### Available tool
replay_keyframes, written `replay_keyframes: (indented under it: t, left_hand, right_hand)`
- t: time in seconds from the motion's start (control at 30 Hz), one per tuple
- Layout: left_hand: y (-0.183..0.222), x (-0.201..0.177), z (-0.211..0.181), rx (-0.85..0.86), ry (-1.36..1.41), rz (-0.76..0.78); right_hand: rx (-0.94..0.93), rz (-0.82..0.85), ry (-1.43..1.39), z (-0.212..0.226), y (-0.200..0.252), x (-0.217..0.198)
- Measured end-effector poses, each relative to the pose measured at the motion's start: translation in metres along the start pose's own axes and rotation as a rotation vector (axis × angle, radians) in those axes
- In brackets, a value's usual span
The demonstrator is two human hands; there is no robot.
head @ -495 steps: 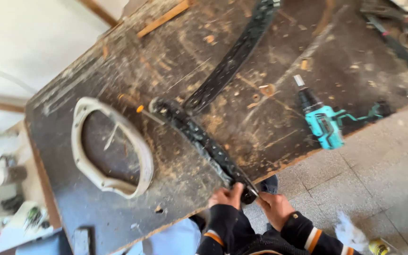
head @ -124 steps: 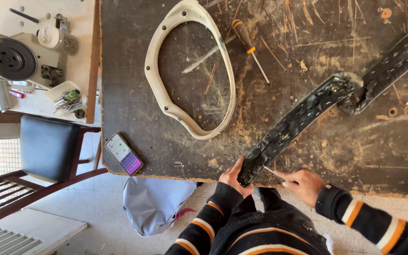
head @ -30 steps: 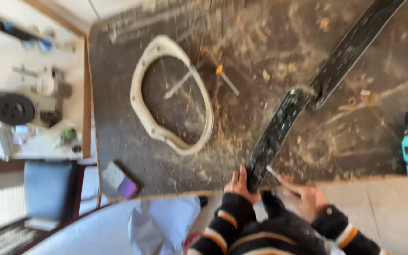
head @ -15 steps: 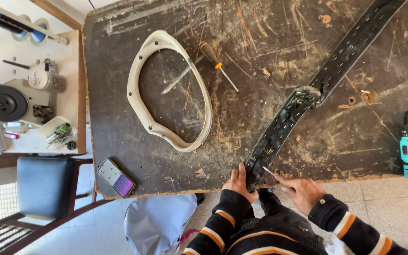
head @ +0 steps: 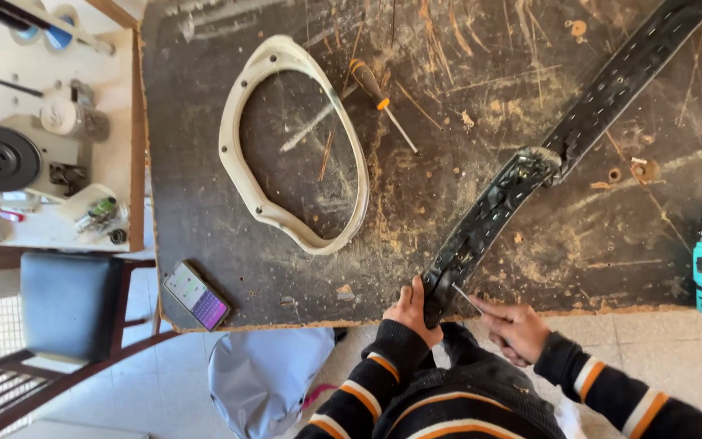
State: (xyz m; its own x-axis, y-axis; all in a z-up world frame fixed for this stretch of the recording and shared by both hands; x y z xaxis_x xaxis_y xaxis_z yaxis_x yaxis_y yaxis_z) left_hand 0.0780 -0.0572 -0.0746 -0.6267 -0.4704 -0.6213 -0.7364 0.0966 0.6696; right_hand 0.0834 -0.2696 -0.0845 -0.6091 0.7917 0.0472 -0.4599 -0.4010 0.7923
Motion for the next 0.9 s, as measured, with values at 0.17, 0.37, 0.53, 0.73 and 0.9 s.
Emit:
replay_keyframes:
  t: [0.17,0.37,0.53,0.73,0.9]
  left_hand:
    - [0.003,-0.013,-0.007,-0.045,0.027,0.068]
    - [-0.009,0.028,0.010,-0.025,-0.238,-0.133]
    - [-0.011,0.020,0.010,-0.028,-0.093,-0.040]
    - [0.007,-0.010,-0.011,-0.087,-0.070,0.135]
    - [0.011,-0.019,-0.015,-0.075,-0.092,0.171]
  right_hand:
    - [-0.745,-0.359,0.740,0.020,0.020,0.003]
    - [-0.647,-0.076,-0.608,0.114,0.059,0.014]
    - [-0.624,-0.274,0.401,0.124,0.055,-0.018]
    - [-0.452,-0.401,0.599,0.018,0.034,0.000]
    - [-0.591,-0.464,0.656,-0.003,0.025,0.009]
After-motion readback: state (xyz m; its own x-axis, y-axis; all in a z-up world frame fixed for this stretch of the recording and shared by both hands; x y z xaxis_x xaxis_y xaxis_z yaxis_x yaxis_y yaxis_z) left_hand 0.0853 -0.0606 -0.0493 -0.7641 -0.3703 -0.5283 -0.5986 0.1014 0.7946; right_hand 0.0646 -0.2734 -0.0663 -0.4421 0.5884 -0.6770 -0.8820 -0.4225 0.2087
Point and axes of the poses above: each hand's wrist, its own y-axis away from the middle knuckle, its own x-axis out of the palm, z = x × y, the point moved 8 cm from there along -y, towards the middle knuckle, and after that the axes turned 3 degrees about z, right-handed, at the moved point
